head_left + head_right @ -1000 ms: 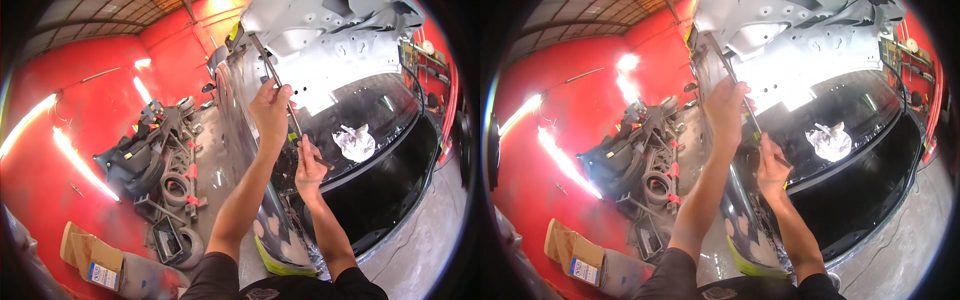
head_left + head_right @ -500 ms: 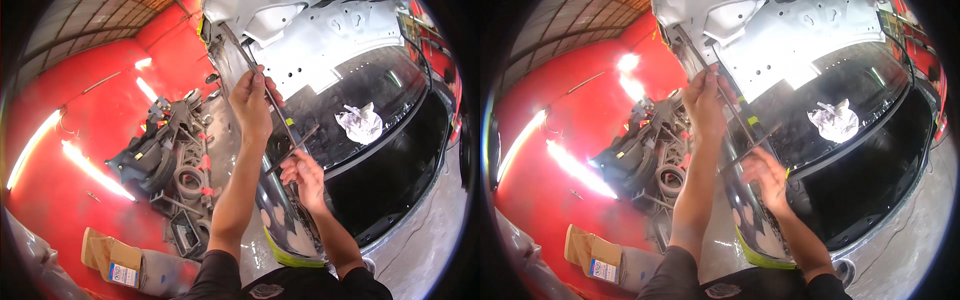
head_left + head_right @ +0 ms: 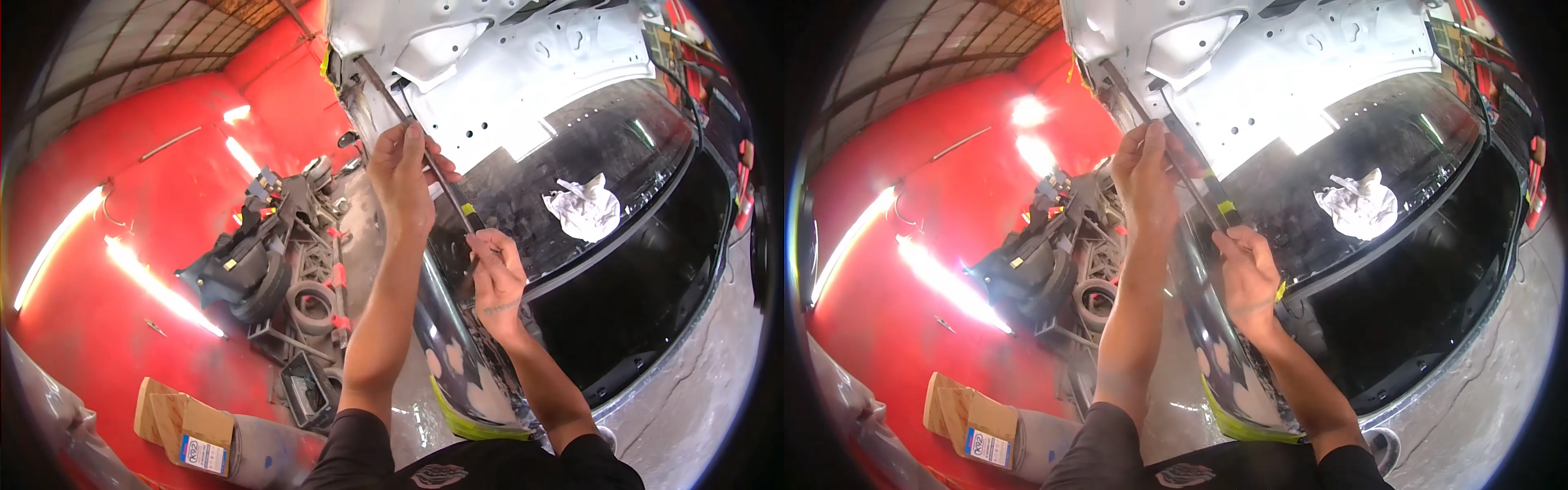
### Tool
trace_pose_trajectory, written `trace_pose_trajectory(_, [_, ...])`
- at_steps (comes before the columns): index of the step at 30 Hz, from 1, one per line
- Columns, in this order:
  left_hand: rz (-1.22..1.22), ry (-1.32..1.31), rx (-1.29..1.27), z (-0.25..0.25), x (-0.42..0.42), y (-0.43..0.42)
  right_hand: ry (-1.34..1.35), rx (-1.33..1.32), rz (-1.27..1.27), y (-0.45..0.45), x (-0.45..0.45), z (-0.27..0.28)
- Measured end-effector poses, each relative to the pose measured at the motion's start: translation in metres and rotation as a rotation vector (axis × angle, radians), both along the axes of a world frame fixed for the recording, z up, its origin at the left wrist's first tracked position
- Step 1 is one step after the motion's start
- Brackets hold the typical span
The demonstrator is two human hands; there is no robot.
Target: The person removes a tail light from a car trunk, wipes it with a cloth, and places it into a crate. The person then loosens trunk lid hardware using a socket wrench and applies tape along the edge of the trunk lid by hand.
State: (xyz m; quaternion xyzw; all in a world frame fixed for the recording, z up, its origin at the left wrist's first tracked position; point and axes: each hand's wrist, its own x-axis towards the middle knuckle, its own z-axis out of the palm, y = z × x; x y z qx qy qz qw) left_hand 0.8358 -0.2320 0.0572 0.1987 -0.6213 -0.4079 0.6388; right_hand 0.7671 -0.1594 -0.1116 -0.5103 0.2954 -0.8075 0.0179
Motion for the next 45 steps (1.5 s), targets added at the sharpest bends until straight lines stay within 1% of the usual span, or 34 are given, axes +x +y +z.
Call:
trace_pose_trajectory(1, [0.005,-0.024,-0.009,0.000,0.002,-0.004,0.112,0.055,-0.120,0.003,-0.002,0.000])
trace_pose_trajectory(4, [-0.067,0.004,-0.009,-0.004,0.009,-0.008,0.202,-0.003,-0.176,0.008,-0.014,0.005])
trace_pose_trajectory(5, [-0.063,0.012,-0.005,-0.005,0.010,-0.007,0.169,-0.030,-0.191,0.013,-0.017,0.009])
trace_pose_trajectory(8, [-0.052,0.037,0.020,-0.011,0.011,-0.002,0.223,-0.012,-0.342,0.024,-0.021,0.018])
trace_pose_trajectory(9, [-0.053,0.041,0.029,-0.013,0.011,0.000,0.245,0.014,-0.338,0.025,-0.022,0.021])
trace_pose_trajectory(12, [-0.004,0.027,0.043,-0.012,0.006,0.016,0.468,0.211,-0.490,0.035,-0.023,0.040])
trace_pose_trajectory(13, [0.009,0.010,0.078,-0.019,0.003,0.026,0.480,0.202,-0.443,0.039,-0.024,0.041])
trace_pose_trajectory(15, [-0.020,-0.043,0.014,-0.030,0.001,0.033,0.573,0.168,-0.442,0.039,-0.031,0.030])
trace_pose_trajectory(16, [-0.057,-0.038,0.020,-0.036,-0.001,0.033,0.531,0.165,-0.353,0.038,-0.033,0.022])
trace_pose_trajectory(17, [-0.074,-0.080,0.021,-0.036,-0.005,0.043,0.454,0.252,-0.210,0.041,-0.034,0.021])
trace_pose_trajectory(18, [-0.140,-0.076,0.048,-0.044,-0.007,0.043,0.374,0.222,-0.114,0.041,-0.038,0.018])
trace_pose_trajectory(20, [-0.182,-0.170,0.047,-0.054,-0.015,0.055,0.353,0.331,0.074,0.047,-0.044,0.010])
trace_pose_trajectory(23, [-0.305,-0.234,0.023,-0.062,-0.029,0.057,0.264,0.332,0.085,0.060,-0.057,-0.002])
trace_pose_trajectory(24, [-0.293,-0.259,0.010,-0.059,-0.030,0.054,0.262,0.396,0.105,0.070,-0.067,-0.003])
trace_pose_trajectory(26, [-0.274,-0.303,-0.021,-0.052,-0.030,0.048,0.211,0.424,0.001,0.081,-0.087,-0.011])
trace_pose_trajectory(27, [-0.225,-0.296,-0.080,-0.047,-0.025,0.036,0.177,0.487,-0.041,0.086,-0.101,-0.014])
trace_pose_trajectory(30, [-0.148,-0.242,-0.088,-0.027,0.001,0.004,0.066,0.746,-0.150,0.094,-0.151,-0.023])
trace_pose_trajectory(32, [-0.104,-0.203,-0.027,-0.024,0.016,-0.012,0.003,0.827,-0.172,0.080,-0.185,-0.039])
trace_pose_trajectory(35, [-0.112,-0.196,0.052,-0.036,0.021,-0.016,-0.142,0.763,-0.216,0.037,-0.213,-0.075])
trace_pose_trajectory(38, [-0.099,-0.217,0.081,-0.049,0.011,-0.004,-0.230,0.763,-0.182,-0.004,-0.205,-0.084])
trace_pose_trajectory(40, [-0.118,-0.231,0.090,-0.057,0.010,0.001,-0.216,0.822,-0.137,-0.026,-0.191,-0.080])
trace_pose_trajectory(42, [-0.130,-0.280,0.089,-0.061,0.015,0.005,-0.170,0.816,-0.247,-0.068,-0.182,-0.104])
trace_pose_trajectory(43, [-0.135,-0.288,0.091,-0.064,0.017,0.006,-0.307,0.919,-0.119,-0.061,-0.166,-0.083])
trace_pose_trajectory(45, [-0.129,-0.312,0.107,-0.070,0.024,0.008,-0.308,0.927,-0.143,-0.077,-0.153,-0.088])
